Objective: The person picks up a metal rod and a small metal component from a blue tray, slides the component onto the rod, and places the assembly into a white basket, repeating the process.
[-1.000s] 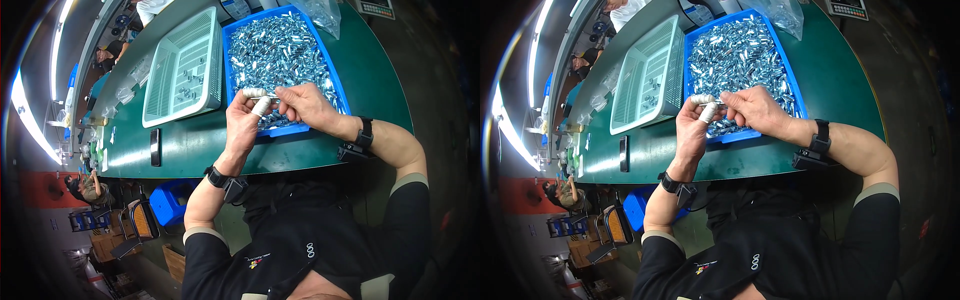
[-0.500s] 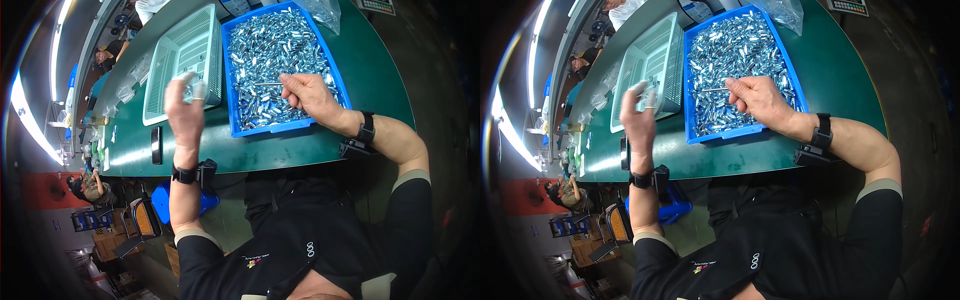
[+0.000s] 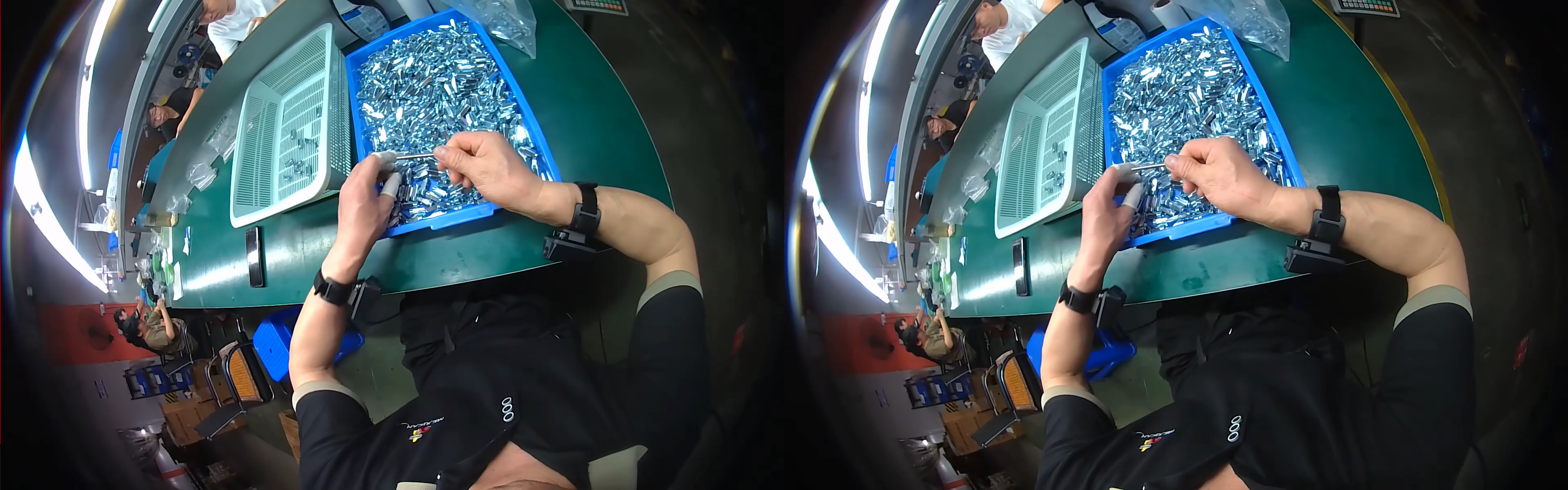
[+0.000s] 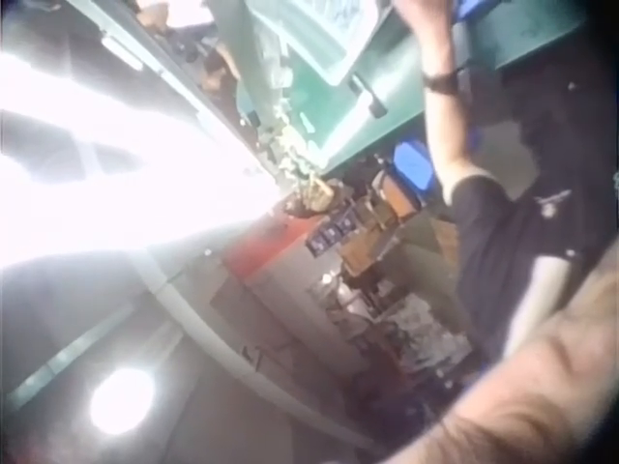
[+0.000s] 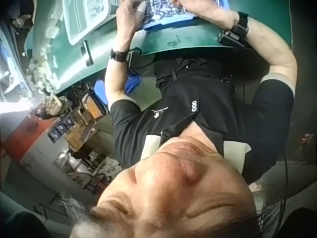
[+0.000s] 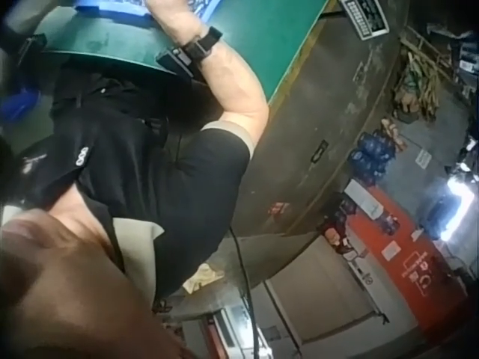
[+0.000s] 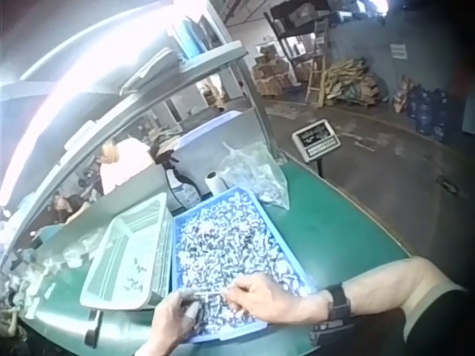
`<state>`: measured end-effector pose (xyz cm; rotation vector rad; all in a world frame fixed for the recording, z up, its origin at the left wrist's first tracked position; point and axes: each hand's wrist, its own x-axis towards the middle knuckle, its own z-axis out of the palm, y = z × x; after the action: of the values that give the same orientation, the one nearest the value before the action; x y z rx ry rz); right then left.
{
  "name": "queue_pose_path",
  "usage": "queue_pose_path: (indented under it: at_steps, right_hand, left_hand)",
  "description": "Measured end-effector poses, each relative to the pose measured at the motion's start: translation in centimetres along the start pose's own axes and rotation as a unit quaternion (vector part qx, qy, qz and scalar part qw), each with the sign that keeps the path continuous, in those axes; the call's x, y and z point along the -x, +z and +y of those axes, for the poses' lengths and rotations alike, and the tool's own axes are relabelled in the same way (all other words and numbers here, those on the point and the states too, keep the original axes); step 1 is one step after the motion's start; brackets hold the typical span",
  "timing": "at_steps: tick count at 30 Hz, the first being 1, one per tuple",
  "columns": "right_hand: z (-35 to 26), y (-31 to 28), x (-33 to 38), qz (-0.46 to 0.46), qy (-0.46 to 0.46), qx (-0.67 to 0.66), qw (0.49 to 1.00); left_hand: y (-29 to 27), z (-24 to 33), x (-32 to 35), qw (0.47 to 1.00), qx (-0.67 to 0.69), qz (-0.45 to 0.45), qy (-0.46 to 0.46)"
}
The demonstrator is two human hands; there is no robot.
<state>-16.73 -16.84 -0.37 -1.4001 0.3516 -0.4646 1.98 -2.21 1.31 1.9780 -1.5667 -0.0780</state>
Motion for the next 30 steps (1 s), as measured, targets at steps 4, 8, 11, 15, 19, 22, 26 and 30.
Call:
queue_pose_path:
  at_steps: [4, 8, 11, 15, 19, 22, 26, 30]
  right_hand:
    - [0.2, -0.2, -0.4, 0.007, 0.019, 0.018, 1.000]
    - [0.5, -0.3, -0.6, -0.015, 0.021, 0.011, 1.000]
    - [0.2, 0.1, -0.3, -0.003, -0.008, 0.032, 0.999]
    - [-0.2, 0.0, -0.1, 0.002, 0.003, 0.043, 0.999]
    - [-0.4, 0.1, 0.1, -0.031, 0.012, 0.060, 0.998]
    - [-0.2, 0.0, -0.1, -0.040, 0.019, 0.056, 0.997]
    - [-0.6, -0.1, -0.1, -0.036, 0.039, 0.069, 0.996]
    - [-0.9, 0.0, 0.1, -0.046, 0.057, 0.088, 0.993]
  left_hand:
    - [-1.1, 1.0, 1.2, 0.994, 0.105, 0.032, -0.027]
    - [-1.6, 1.6, 1.5, 0.993, 0.110, 0.048, 0.001]
    - [-1.9, 2.1, 1.8, 0.993, 0.111, 0.050, -0.010]
    - [-1.9, 1.6, 1.8, 0.989, 0.135, 0.060, -0.012]
    - [-2.0, 1.8, 1.9, 0.991, 0.131, 0.018, 0.026]
    - [-1.8, 2.1, 1.7, 0.993, 0.094, 0.008, 0.076]
    - [-1.8, 2.3, 1.4, 0.989, 0.130, 0.014, 0.070]
    - [-1.8, 2.5, 1.5, 0.989, 0.125, 0.023, 0.082]
